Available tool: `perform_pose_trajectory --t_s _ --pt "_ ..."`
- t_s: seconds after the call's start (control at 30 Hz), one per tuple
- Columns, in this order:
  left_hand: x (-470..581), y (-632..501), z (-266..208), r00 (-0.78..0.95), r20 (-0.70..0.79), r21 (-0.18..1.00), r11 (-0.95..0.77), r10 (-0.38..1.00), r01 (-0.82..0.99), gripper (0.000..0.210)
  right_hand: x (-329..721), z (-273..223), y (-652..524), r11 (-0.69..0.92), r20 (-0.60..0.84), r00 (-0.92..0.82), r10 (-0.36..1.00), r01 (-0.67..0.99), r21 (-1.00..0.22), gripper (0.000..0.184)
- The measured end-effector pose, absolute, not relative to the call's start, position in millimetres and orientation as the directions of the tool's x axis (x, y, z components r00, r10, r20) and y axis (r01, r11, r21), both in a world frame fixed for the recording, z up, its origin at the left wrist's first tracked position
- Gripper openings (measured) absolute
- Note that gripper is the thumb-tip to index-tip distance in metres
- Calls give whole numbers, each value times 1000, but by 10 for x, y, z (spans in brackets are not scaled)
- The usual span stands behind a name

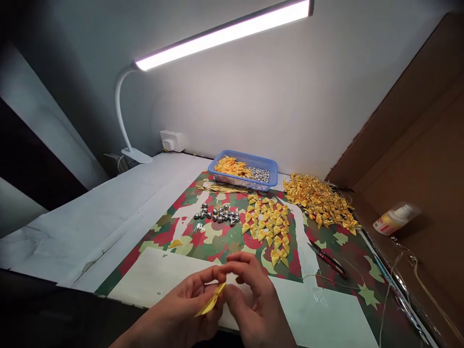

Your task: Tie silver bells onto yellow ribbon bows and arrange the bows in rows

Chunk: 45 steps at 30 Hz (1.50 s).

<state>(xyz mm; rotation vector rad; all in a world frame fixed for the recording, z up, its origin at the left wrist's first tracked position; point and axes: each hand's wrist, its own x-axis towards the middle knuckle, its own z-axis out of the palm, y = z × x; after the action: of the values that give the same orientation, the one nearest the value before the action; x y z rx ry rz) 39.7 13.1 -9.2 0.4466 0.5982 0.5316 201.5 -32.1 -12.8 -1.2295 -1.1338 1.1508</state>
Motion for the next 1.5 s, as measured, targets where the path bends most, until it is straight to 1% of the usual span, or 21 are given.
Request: perform_pose_trajectory --t_s 0.03,0.1,0.17,0.23,0.3,0.33,0.4,0.47,0.53,0.6,0.67,0.77,0.8,0.87,0.93,1.03,1.13,1.23,1.3,1.4,1.5 --pt "408 120 -94 704 -408 541 775 582 -327 24 2032 -122 -314 17 17 29 999 -7 -1000 32" --pt "426 104 -94 676 -389 616 722 626 -314 25 2047 -113 -299 33 32 -56 998 30 -999 32" --pt "434 95 -93 618 -363 709 637 697 -302 22 2024 -119 -281 98 89 -75 993 135 -986 28" --pt "437 91 -93 595 -353 727 612 722 -311 20 1963 -134 -256 193 187 -47 981 271 -943 23" --pt "441 91 -93 612 -380 649 672 693 -358 19 1897 -138 -227 246 264 5 965 345 -906 21" --pt "445 93 -90 629 -400 582 715 667 -387 20 1878 -128 -216 245 272 34 962 338 -909 21" --pt "458 100 -73 648 -434 449 774 625 -446 29 1884 -84 -209 203 216 23 976 253 -946 21" --pt "475 110 -49 668 -455 354 808 589 -471 35 1942 -19 -223 134 123 -82 989 146 -980 20" --pt "496 117 -35 694 -449 307 827 562 -471 37 2013 38 -245 93 73 -159 985 122 -988 15" --pt "516 114 -43 715 -436 316 837 547 -447 38 2059 72 -262 96 69 -164 984 163 -982 13" --pt "523 98 -73 713 -429 361 829 555 -428 34 2069 85 -272 130 97 -156 983 218 -967 16" --pt "493 60 -111 649 -453 512 775 611 -371 18 2053 101 -290 160 118 -160 980 283 -946 17" --pt "472 49 -111 614 -459 570 743 642 -351 18 2047 109 -299 154 111 -149 983 314 -937 17" --pt "418 39 -86 540 -438 707 647 719 -287 27 2038 131 -320 121 78 -123 989 393 -911 18" --pt "359 46 -37 499 -381 831 525 779 -185 37 2032 152 -337 96 46 -117 992 467 -879 19" --pt "298 68 40 519 -323 931 363 792 26 40 2027 170 -350 108 43 -138 990 504 -857 18" --pt "289 77 84 528 -328 943 307 783 131 41 2039 148 -362 61 24 -97 995 397 -916 16" --pt "307 71 89 523 -340 938 319 782 134 43 2064 68 -391 -75 -83 -44 996 167 -983 21" --pt "320 67 76 526 -339 938 322 780 128 41 2071 -6 -417 -149 -150 -50 987 25 -989 27" --pt "339 51 47 562 -341 931 355 753 88 35 2056 -95 -455 -196 -190 -60 980 -111 -974 34" --pt "356 21 22 613 -354 880 474 707 -39 31 2042 -118 -480 -232 -213 -105 971 -229 -945 38"
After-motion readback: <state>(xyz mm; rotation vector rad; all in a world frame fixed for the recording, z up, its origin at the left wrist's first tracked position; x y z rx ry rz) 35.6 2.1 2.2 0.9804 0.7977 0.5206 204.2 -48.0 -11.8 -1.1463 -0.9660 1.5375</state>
